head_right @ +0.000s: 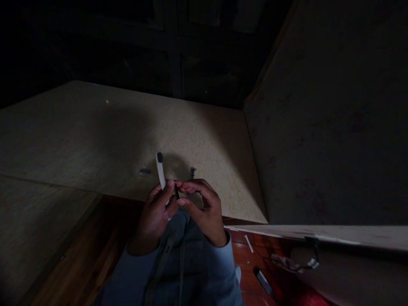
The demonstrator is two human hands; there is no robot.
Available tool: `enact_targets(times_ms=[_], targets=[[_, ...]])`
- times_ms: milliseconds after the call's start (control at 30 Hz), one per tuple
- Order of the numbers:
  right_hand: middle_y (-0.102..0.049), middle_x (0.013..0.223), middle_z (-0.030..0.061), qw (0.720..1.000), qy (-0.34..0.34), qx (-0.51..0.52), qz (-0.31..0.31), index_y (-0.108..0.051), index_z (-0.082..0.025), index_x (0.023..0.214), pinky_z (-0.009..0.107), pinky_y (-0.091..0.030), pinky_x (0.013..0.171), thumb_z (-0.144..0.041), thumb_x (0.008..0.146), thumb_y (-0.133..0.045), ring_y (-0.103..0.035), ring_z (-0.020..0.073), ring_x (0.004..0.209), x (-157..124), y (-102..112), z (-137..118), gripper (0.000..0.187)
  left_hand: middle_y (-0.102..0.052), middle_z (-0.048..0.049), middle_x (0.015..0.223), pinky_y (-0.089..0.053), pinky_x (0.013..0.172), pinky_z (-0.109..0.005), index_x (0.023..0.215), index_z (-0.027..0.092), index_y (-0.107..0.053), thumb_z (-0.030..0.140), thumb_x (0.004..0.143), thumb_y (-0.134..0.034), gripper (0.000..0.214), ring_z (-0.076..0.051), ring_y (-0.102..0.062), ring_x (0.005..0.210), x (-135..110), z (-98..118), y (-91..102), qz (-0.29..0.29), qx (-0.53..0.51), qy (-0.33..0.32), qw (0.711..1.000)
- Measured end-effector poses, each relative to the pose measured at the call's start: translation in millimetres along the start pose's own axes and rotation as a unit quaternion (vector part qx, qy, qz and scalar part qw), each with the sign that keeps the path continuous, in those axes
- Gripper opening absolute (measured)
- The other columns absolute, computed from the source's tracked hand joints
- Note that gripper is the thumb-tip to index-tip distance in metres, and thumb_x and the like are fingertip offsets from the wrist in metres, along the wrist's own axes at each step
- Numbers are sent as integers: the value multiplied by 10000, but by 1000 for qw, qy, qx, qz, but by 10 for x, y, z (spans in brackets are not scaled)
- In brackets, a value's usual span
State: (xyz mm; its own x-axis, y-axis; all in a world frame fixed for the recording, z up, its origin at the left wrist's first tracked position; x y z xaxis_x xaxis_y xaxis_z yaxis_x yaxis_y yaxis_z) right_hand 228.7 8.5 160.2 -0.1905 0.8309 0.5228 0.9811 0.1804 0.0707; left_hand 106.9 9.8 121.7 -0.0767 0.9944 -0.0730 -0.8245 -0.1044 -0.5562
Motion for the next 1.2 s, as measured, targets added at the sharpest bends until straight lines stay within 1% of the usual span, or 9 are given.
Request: enact_targets(times_ms=[133, 267, 367, 500, 667, 767, 900, 1067, 1200], targets=[[-595, 1149, 78, 998, 21, -50, -21, -663, -268, 1254, 362, -512, 896, -191, 865, -723, -590, 181, 1015, 23, -24, -32, 401, -440, 57, 537, -160, 356, -159, 870, 111, -598, 562, 755, -768, 495, 0, -219, 357, 11, -14, 20, 5, -22, 6, 1000], [-564, 1269, 83, 995, 42, -79, -49, -633, -300, 1321, 394, -477, 1016, -206, 866, -724, -557, 209, 1176, 28, -35, -61, 473, -568, 16, 692, -194, 359, -142, 966, 115, -590, 499, 753, -792, 484, 9, -280, 391, -9, -34, 23, 18, -27, 17, 999], [-542, 1337, 85, 993, 48, -74, -73, -616, -309, 1348, 405, -455, 1066, -225, 871, -722, -533, 217, 1249, 29, -44, -72, 496, -569, 22, 705, -207, 358, -129, 1069, 128, -574, 475, 711, -829, 559, -3, -311, 430, -34, -21, 7, 41, -34, 22, 998], [-571, 1302, 91, 994, 49, -64, -80, -631, -292, 1319, 407, -467, 1053, -258, 855, -744, -546, 222, 1239, 30, -37, -60, 479, -587, 9, 737, -233, 368, -121, 1105, 129, -554, 457, 669, -858, 624, -24, -401, 489, -57, 7, -24, 57, -52, 25, 997], [-571, 1254, 98, 997, 25, -19, -74, -656, -273, 1242, 408, -461, 1046, -250, 835, -759, -541, 231, 1231, 16, -25, 24, 421, -556, 30, 673, -204, 374, -135, 1098, 141, -544, 487, 697, -834, 604, -15, -344, 443, -62, -13, -33, 43, -33, 35, 998], [-567, 1229, 105, 997, 22, 25, -65, -661, -252, 1204, 413, -463, 1032, -254, 827, -760, -548, 232, 1198, 13, -9, 42, 390, -555, 30, 683, -167, 369, -156, 1092, 142, -553, 539, 727, -797, 592, 0, -274, 404, -61, -23, -53, 22, -12, 33, 999], [-571, 1205, 111, 996, 13, 80, -36, -673, -228, 1168, 386, -482, 983, -287, 830, -754, -554, 229, 1160, 13, 39, 51, 352, -532, 23, 666, -119, 367, -191, 1009, 122, -593, 602, 792, -709, 540, 1, -230, 371, -61, -5, -78, -10, 28, 21, 999], [-621, 1115, 78, 989, -19, 145, 19, -686, -239, 1175, 299, -504, 882, -316, 819, -758, -612, 178, 991, -11, 126, 127, 371, -558, -7, 650, -136, 373, -212, 962, 113, -625, 725, 826, -560, 630, -17, -229, 347, -56, -49, -40, -60, 22, 52, 997], [-666, 1016, 73, 985, -19, 159, 69, -690, -222, 1159, 301, -521, 838, -336, 810, -761, -637, 174, 903, -28, 191, 153, 374, -530, -10, 595, -126, 388, -221, 882, 112, -660, 758, 834, -521, 662, -23, -230, 347, -93, -34, 6, -94, 69, 59, 991]])
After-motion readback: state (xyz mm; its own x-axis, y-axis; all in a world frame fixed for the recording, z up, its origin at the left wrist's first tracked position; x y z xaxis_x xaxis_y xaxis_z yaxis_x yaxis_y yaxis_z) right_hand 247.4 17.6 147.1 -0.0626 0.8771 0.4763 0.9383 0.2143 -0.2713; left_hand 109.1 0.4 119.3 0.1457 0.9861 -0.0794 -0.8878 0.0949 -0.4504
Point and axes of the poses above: each hand's wrist, its own x-axis towards the middle knuckle, its own y-axis out of the back of the hand, z = x × y, the point moved 7 cm from there along x, towards the middle knuckle
